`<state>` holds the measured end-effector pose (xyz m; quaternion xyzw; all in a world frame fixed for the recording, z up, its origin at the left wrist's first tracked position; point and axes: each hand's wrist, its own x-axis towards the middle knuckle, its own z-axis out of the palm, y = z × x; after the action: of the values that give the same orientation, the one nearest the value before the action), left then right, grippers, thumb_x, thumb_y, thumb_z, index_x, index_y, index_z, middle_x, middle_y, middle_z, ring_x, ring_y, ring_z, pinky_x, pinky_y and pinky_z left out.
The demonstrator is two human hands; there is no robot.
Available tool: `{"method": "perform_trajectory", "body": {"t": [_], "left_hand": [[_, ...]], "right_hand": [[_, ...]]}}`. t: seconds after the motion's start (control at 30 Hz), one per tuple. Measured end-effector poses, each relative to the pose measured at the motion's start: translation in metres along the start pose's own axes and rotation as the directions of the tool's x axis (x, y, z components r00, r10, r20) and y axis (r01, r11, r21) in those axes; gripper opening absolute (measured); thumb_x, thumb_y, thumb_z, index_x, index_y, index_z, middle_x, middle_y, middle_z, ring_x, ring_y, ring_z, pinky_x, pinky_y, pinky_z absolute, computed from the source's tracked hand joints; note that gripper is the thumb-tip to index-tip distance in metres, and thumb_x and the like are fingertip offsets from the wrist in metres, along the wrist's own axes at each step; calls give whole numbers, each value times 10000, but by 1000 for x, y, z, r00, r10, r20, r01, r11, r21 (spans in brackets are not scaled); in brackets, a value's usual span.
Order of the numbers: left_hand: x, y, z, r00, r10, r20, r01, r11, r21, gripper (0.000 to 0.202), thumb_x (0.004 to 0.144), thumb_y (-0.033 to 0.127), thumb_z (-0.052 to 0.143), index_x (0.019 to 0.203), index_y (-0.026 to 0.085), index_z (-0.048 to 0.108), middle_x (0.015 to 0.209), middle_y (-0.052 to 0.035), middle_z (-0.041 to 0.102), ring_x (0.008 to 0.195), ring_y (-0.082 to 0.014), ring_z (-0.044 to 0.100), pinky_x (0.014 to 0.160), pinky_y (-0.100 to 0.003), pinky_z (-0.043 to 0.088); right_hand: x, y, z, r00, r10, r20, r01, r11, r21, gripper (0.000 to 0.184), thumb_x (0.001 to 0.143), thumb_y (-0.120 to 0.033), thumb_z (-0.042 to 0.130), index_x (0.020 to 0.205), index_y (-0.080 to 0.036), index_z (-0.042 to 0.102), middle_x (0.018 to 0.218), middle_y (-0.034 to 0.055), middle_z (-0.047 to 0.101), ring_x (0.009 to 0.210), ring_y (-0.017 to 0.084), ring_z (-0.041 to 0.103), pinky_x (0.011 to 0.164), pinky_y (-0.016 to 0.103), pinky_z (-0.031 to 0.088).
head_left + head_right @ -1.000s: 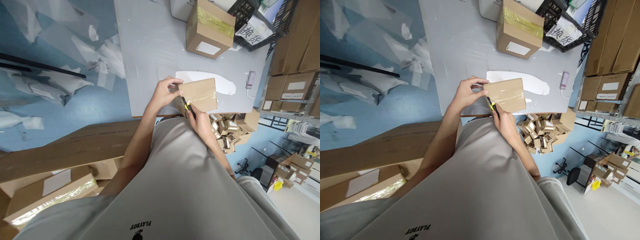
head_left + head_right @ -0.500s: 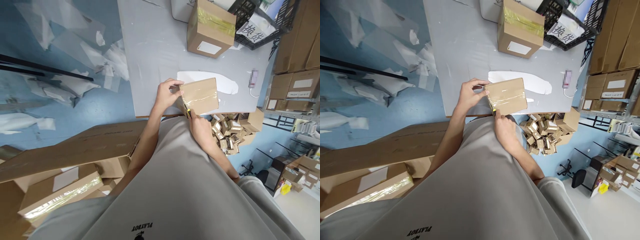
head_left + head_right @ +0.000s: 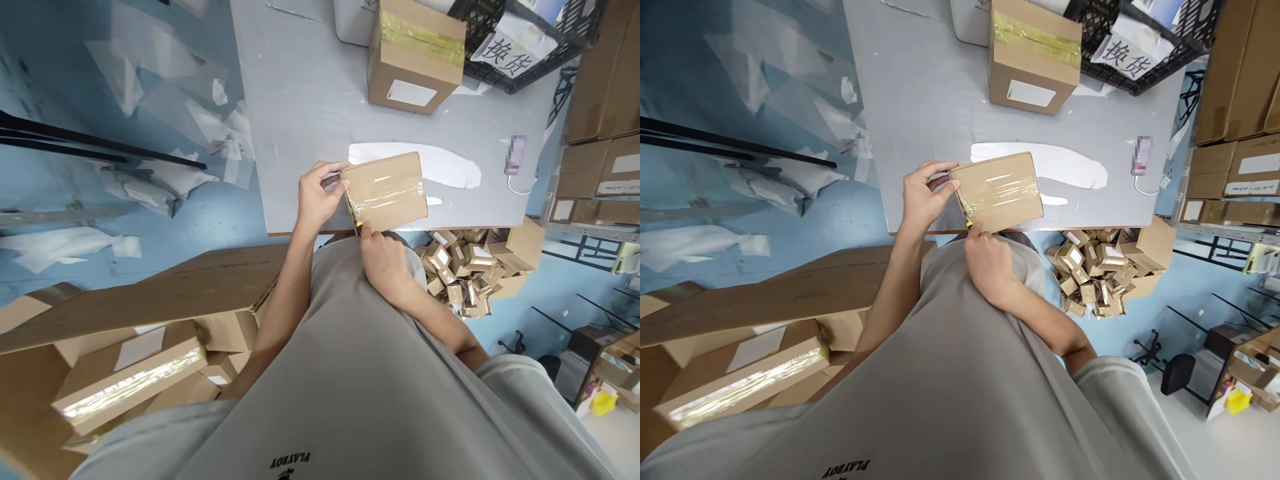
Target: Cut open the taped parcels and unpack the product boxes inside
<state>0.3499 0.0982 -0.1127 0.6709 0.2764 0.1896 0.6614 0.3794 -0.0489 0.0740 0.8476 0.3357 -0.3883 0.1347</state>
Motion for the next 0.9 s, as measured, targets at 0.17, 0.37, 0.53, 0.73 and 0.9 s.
{"method": "perform_trajectory", "body": {"t": [0.17, 0.37, 0.53, 0.73, 0.9], "left_hand": [[-6, 3, 0, 999, 6, -48, 0, 994, 110, 447, 967, 539, 856, 1306, 250, 815, 1364, -79, 797, 1341, -298, 764, 1192, -469, 659], [-17, -2, 5, 992, -1, -124, 22, 986, 164, 614, 965, 746, 803, 1346, 263, 799, 1431, -105, 802, 1395, -323, 757, 1189, -492, 661], [-36, -2, 0, 988, -23, -152, 53, 980, 193, 824, 959, 854, 751, 1560, 295, 680, 1614, -153, 716, 1488, -360, 710, 1236, -545, 616], [-69, 15, -6, 998, -67, -14, 68, 962, 265, 930, 938, 783, 811, 1715, 351, 539, 1780, -137, 568, 1622, -394, 589, 1274, -574, 582], [-70, 28, 5, 994, -93, -56, 107, 928, 358, 833, 982, 632, 790, 1723, 345, 540, 1758, -112, 596, 1596, -369, 619, 1269, -559, 589]], "right_hand": [[3, -2, 7, 990, -114, -89, 100, 984, -150, 539, 1124, -22, 356, 1607, 22, 591, 1128, 284, 852, 1025, 266, 891, 784, 262, 691], [-12, 23, 13, 971, -236, -32, 225, 952, -207, 599, 1098, -18, 349, 1659, 18, 555, 1150, 295, 834, 977, 270, 876, 719, 276, 686], [-9, 73, 6, 946, -324, 8, 323, 941, -99, 572, 1171, -152, 405, 1736, -135, 491, 1277, 230, 820, 1029, 262, 856, 859, 315, 667], [40, 172, 23, 890, -16, -455, 169, 939, 298, 504, 1204, -402, 434, 1621, -162, 584, 1338, 198, 803, 1122, 321, 795, 987, 412, 623], [94, 220, 47, 852, 56, -520, 271, 804, 530, 409, 1125, -571, 589, 1231, -194, 708, 1082, 126, 790, 1013, 308, 754, 950, 419, 596]]}}
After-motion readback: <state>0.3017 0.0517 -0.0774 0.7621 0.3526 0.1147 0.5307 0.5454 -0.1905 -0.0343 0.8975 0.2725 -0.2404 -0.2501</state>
